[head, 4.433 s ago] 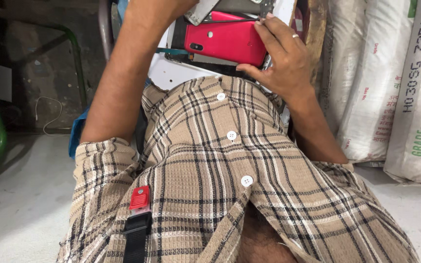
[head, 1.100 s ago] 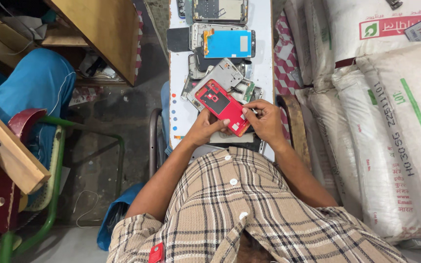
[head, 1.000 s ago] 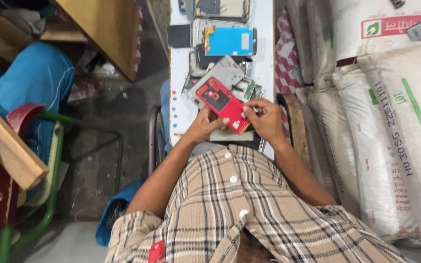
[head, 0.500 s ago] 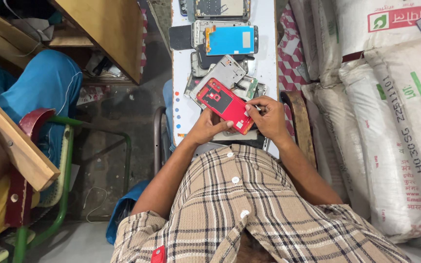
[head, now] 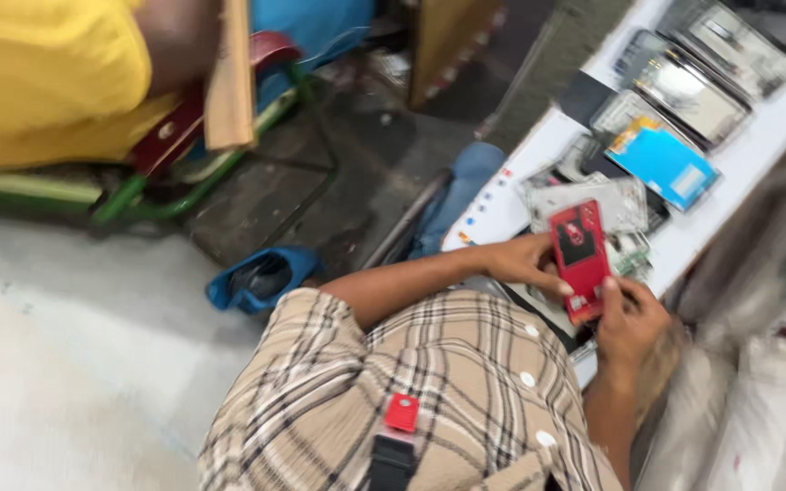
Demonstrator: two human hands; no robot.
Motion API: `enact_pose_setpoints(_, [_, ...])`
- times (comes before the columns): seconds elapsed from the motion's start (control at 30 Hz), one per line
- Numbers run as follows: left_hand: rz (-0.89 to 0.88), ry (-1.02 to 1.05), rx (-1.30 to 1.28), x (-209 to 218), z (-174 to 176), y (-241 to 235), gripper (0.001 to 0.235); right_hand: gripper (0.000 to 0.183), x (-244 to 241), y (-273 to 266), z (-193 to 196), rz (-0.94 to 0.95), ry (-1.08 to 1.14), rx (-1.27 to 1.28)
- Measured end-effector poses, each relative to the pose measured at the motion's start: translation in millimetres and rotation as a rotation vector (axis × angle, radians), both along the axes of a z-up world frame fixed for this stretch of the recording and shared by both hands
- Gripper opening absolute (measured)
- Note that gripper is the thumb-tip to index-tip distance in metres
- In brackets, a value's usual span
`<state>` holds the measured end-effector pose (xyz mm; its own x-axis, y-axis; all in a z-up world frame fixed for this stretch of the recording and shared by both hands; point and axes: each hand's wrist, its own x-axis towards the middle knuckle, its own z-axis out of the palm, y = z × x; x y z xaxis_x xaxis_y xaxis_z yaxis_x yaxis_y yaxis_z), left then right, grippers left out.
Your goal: The person disassembles and reassembles several mobile phone units, handling internal components and back covers. They remove a back cover from a silver phone, set it aside, and later handle a red phone back cover, peeling off a protective film. The work is performed by hand on a cluttered table with multiple phone parts.
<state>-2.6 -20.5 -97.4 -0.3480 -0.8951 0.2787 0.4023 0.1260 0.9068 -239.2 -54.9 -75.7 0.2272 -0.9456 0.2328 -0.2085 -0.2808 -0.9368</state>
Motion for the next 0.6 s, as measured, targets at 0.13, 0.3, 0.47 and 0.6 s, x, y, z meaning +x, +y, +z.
enact_pose_setpoints(0.13, [-0.058, 0.086, 0.03, 10.6, -5.1, -8.6, 0.068, 0.016, 11.6, -19.3, -4.8, 0.046, -0.079, 0.081])
enact_pose_setpoints(0.3, [-0.047, 0.132, -0.073, -0.6, -2.7, -8.8, 0.064, 0.015, 5.7, -12.1, -6.1, 0.083, -0.128, 0.036])
enact_pose_setpoints(0.47, [-0.053, -0.117, 0.094, -6.6, 14.2, 3.8, 0.048, 0.016, -9.4, -8.5, -9.9, 0.06, -0.141, 0.13])
enact_pose_setpoints(0.6, [-0.155, -0.056, 0.165, 26.1, 36.9, 9.7, 0.054, 0.018, 1.8, -23.0, 3.5, 0.05, -0.255, 0.173])
